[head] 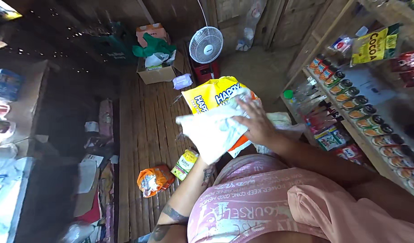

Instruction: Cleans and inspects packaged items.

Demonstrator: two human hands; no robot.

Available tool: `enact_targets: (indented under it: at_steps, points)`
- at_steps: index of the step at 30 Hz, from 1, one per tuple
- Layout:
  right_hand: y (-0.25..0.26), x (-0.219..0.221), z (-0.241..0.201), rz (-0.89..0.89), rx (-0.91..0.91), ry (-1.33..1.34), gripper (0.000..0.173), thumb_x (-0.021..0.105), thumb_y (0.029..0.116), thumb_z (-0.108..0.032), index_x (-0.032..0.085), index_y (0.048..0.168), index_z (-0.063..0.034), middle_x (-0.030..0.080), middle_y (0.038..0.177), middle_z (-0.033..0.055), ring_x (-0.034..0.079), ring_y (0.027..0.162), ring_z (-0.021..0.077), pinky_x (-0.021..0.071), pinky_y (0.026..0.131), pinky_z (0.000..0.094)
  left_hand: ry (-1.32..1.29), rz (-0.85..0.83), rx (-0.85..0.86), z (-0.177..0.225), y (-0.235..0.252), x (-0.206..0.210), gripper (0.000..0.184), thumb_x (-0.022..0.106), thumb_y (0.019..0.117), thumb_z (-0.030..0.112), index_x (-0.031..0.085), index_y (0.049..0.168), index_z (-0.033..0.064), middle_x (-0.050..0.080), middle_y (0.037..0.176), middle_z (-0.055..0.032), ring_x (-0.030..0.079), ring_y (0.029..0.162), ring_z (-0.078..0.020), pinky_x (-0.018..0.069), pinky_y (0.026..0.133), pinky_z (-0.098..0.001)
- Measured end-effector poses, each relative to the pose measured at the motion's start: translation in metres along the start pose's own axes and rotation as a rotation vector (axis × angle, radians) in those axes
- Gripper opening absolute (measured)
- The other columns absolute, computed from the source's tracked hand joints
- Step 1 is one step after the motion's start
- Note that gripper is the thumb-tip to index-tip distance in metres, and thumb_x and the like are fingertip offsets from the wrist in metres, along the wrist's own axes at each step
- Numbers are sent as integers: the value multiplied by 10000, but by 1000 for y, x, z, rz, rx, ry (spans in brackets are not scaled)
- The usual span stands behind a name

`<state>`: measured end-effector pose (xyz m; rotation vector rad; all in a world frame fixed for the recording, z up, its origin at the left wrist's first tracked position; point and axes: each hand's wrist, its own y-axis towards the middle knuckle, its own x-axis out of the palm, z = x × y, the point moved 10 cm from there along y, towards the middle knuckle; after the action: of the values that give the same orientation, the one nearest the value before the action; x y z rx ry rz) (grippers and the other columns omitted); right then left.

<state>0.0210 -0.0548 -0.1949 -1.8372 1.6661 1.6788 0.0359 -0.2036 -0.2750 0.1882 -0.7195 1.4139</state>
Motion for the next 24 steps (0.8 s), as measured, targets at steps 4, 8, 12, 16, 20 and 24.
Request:
enact_targets:
  at_steps: [4,8,12,16,20,24]
  points:
    - [-13,-17,62,163,277,348,524,543,982,-116,507,1498,-34,431,1545,271,435,1439,351,391,1178,493,-122,-217,52,17,13,7,590,375,1020,649,542,1393,222,687,1271,-32,655,1189,-181,562,998,-436]
    - [-47,4,88,-316,757,491,296,601,1042,-206,632,1249,3,698,1082,156,674,957,207,554,871,444,-310,-213,53,23,26,-18,594,315,1034,647,609,1324,220,712,1226,-58,689,1136,-202,590,945,-453]
    - [-61,-5,115,-585,767,245,524,728,957,-395,645,1264,22,706,1120,240,682,1084,376,502,988,619,-376,-127,91,33,34,-51,625,178,1081,567,681,1187,212,750,1092,-37,724,1021,-160,618,865,-396]
    - [-63,-43,118,-864,802,-96,648,771,894,-489,623,1200,63,670,1106,263,646,1078,430,485,938,651,-365,17,91,35,35,-72,656,104,1086,513,686,1061,211,758,973,-20,734,917,-139,625,775,-366]
    - [-52,-54,77,-1054,604,-159,540,773,921,-226,543,1333,38,601,1295,252,597,1206,420,472,1006,597,-358,16,108,38,39,-74,631,125,1086,517,677,1068,213,756,982,-18,732,921,-138,623,775,-358]
    - [-47,-59,44,-1170,476,-166,484,721,951,-137,571,1392,-4,553,1373,238,572,1238,418,469,1022,576,-352,-23,120,41,39,-70,617,144,1089,506,691,1056,223,762,970,-11,737,905,-127,626,764,-345]
